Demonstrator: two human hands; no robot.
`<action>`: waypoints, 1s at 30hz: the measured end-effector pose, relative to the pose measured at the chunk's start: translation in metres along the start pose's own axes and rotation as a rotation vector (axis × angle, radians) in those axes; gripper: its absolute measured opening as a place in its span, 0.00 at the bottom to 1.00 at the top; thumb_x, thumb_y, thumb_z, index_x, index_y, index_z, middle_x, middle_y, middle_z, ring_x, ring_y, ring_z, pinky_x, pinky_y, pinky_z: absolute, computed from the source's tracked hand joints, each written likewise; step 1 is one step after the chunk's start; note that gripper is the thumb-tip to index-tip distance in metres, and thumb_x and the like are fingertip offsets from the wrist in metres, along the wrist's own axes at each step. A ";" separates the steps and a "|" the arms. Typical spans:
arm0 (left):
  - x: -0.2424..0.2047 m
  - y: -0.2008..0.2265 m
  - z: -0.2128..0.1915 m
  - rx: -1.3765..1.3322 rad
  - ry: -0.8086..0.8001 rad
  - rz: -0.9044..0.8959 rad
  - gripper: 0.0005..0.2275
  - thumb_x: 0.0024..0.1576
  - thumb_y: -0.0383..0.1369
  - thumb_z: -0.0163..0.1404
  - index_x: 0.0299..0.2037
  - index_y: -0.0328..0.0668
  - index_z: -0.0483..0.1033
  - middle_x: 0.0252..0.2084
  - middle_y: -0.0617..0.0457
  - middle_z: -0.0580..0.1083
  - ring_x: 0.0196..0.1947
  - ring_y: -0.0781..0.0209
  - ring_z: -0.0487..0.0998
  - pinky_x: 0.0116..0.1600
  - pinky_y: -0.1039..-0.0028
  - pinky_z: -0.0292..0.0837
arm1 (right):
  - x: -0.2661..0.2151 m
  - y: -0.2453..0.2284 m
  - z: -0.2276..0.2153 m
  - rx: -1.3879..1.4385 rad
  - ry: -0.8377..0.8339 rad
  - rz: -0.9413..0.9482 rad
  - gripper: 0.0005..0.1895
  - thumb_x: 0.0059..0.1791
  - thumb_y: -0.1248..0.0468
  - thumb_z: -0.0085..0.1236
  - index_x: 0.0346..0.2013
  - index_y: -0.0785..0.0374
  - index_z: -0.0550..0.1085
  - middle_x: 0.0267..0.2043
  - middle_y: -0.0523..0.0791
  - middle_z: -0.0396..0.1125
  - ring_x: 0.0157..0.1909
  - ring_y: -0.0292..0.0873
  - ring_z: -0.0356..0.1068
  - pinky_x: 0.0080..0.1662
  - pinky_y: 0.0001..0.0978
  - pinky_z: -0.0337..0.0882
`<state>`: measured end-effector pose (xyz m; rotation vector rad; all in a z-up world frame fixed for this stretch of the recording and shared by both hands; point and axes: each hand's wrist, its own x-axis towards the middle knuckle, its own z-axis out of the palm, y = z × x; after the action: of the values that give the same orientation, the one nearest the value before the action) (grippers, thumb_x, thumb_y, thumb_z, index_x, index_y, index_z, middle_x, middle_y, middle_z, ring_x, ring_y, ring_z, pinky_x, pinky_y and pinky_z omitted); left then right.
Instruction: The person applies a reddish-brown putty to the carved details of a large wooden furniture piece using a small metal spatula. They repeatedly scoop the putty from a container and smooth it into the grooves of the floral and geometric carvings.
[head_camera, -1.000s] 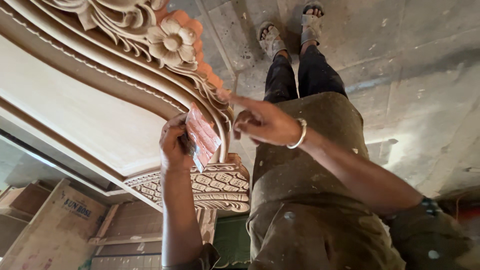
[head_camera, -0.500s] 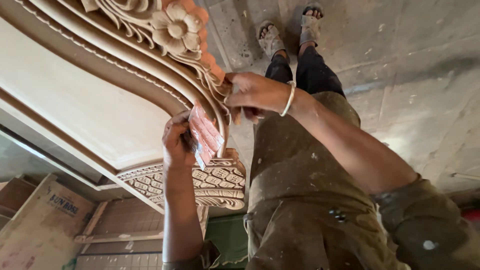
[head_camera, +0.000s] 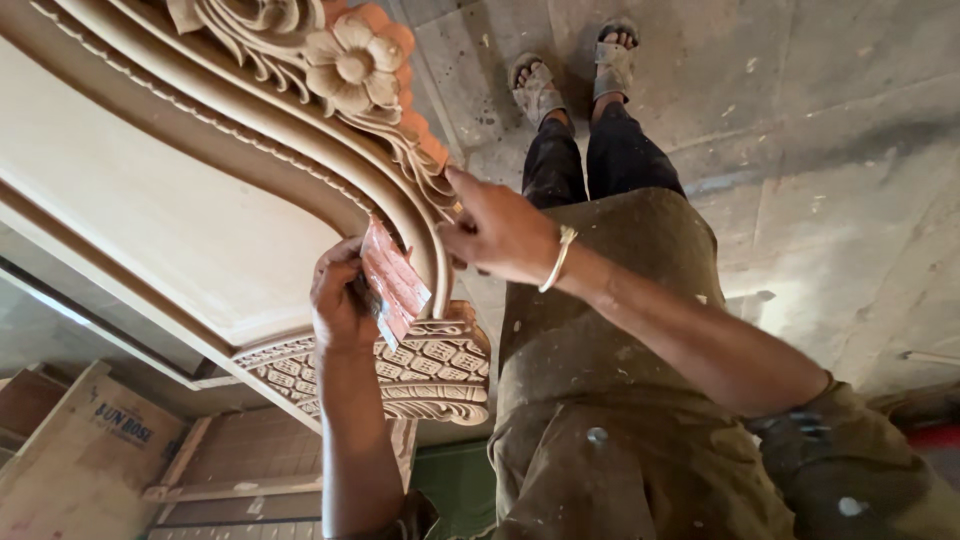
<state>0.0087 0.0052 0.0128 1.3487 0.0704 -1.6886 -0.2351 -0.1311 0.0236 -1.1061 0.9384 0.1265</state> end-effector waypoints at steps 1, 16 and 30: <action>-0.001 0.001 -0.001 0.017 0.032 -0.007 0.19 0.55 0.27 0.40 0.52 0.18 0.74 0.45 0.35 0.78 0.44 0.47 0.82 0.59 0.58 0.77 | -0.002 -0.001 0.004 -0.148 0.048 -0.007 0.41 0.53 0.54 0.54 0.71 0.73 0.48 0.27 0.49 0.71 0.18 0.39 0.61 0.19 0.38 0.66; 0.005 -0.009 -0.019 -0.003 -0.019 -0.029 0.19 0.57 0.25 0.41 0.54 0.16 0.76 0.45 0.37 0.79 0.42 0.51 0.81 0.55 0.66 0.77 | 0.010 0.034 -0.001 0.238 -0.003 -0.115 0.26 0.54 0.64 0.50 0.65 0.70 0.60 0.28 0.46 0.75 0.18 0.33 0.69 0.20 0.24 0.70; 0.004 -0.002 -0.003 0.040 0.018 -0.073 0.18 0.53 0.27 0.40 0.50 0.20 0.76 0.41 0.40 0.79 0.38 0.54 0.81 0.47 0.69 0.78 | -0.013 0.051 0.024 0.744 0.121 -0.303 0.33 0.57 0.71 0.50 0.77 0.62 0.53 0.34 0.46 0.76 0.23 0.33 0.70 0.24 0.23 0.69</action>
<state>0.0096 0.0057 0.0071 1.4058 0.0978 -1.7468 -0.2561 -0.0825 -0.0003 -0.5491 0.8090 -0.5086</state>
